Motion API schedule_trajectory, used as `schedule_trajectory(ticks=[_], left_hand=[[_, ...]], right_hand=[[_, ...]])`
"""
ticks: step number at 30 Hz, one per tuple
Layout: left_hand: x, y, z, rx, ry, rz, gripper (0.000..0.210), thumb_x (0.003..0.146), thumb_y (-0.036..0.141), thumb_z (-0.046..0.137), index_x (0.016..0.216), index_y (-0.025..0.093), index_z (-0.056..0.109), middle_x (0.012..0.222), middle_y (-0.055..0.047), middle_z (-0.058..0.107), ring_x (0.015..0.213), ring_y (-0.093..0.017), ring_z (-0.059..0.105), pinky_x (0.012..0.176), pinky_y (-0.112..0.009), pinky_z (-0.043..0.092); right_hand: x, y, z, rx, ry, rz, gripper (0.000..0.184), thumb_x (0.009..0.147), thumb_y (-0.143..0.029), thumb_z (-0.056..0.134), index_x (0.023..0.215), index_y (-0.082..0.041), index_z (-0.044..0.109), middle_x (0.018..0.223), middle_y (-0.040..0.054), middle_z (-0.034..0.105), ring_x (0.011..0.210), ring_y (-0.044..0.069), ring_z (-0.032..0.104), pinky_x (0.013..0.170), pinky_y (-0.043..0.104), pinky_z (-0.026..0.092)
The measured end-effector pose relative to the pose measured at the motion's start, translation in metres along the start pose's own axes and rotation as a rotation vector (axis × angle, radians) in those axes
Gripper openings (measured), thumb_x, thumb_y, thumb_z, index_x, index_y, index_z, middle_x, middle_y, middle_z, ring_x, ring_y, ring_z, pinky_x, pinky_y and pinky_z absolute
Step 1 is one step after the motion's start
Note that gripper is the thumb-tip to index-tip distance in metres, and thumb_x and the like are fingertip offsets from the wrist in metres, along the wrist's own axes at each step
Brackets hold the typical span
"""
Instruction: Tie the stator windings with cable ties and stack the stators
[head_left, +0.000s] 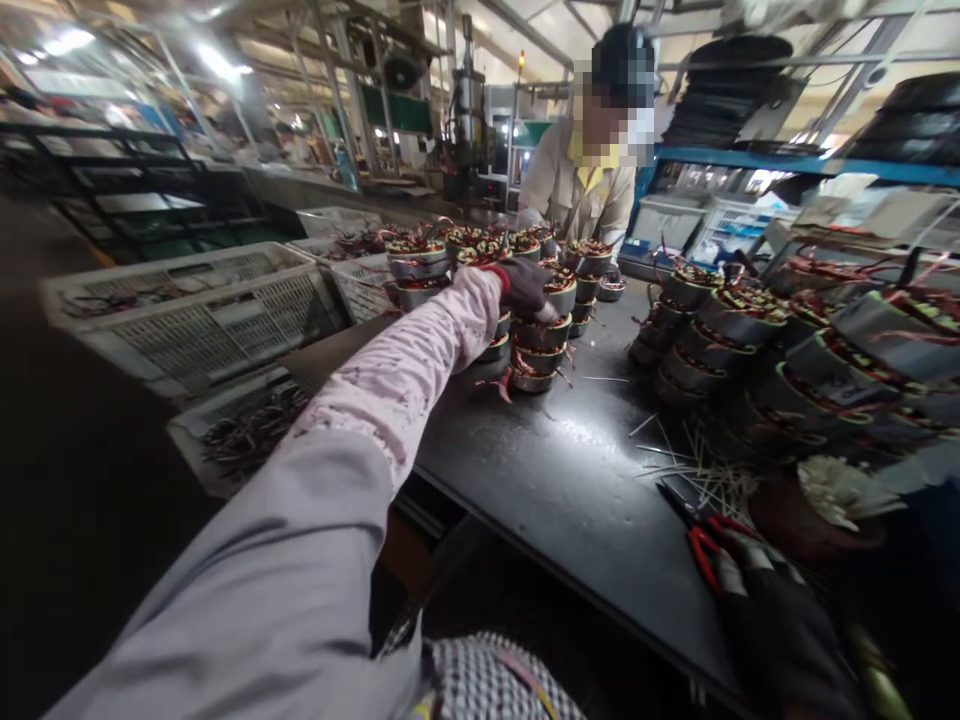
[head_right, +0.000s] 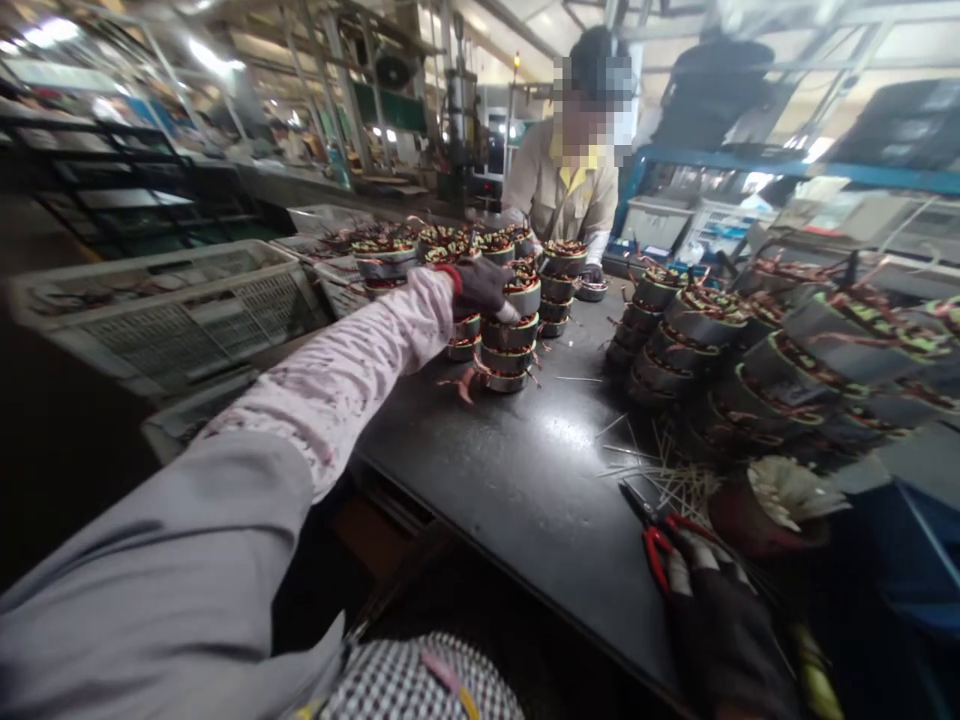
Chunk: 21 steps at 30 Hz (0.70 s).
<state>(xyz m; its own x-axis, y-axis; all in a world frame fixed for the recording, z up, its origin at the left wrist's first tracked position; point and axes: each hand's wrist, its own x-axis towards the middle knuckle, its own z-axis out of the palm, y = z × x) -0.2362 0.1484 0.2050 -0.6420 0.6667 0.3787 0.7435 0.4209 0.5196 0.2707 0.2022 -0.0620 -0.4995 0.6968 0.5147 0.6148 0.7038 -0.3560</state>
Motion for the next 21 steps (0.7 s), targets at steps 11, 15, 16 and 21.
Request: schedule_trajectory(ticks=[11,15,16,21], left_hand=[[-0.159,-0.019,0.03,0.051,-0.118,0.393,0.056,0.098,0.042,0.088,0.151,0.026,0.078,0.158,-0.016,0.078,0.157,-0.043,0.066,0.135,-0.063,0.05],[-0.225,-0.011,0.061,-0.049,-0.338,0.397,0.06,0.08,0.045,0.105,0.135,0.031,0.087,0.143,-0.013,0.085,0.152,-0.046,0.069,0.134,-0.058,0.055],[-0.238,-0.007,0.073,-0.074,-0.419,0.405,0.057,0.078,0.042,0.107,0.131,0.03,0.089,0.14,-0.013,0.086,0.15,-0.047,0.07,0.134,-0.057,0.056],[-0.283,0.019,0.121,-0.183,-0.56,0.432,0.049,0.082,0.035,0.103,0.127,0.021,0.091,0.123,-0.021,0.089,0.136,-0.051,0.078,0.123,-0.064,0.066]], right_hand=[[0.002,0.005,0.005,-0.129,-0.04,-0.007,0.046,0.108,-0.057,0.048,0.118,-0.038,0.089,0.119,0.0082,0.092,0.112,0.044,0.089,0.098,0.069,0.076],[0.005,-0.009,-0.003,-0.196,-0.118,0.082,0.062,0.11,-0.061,0.041,0.123,-0.023,0.089,0.129,0.019,0.089,0.121,0.043,0.086,0.108,0.064,0.071],[0.005,-0.014,-0.006,-0.217,-0.136,0.108,0.065,0.111,-0.06,0.039,0.126,-0.019,0.088,0.131,0.0215,0.088,0.123,0.043,0.084,0.111,0.062,0.07],[0.001,-0.037,-0.008,-0.216,-0.126,0.135,0.06,0.116,-0.054,0.046,0.141,-0.012,0.081,0.143,0.0258,0.082,0.134,0.038,0.077,0.121,0.056,0.061]])
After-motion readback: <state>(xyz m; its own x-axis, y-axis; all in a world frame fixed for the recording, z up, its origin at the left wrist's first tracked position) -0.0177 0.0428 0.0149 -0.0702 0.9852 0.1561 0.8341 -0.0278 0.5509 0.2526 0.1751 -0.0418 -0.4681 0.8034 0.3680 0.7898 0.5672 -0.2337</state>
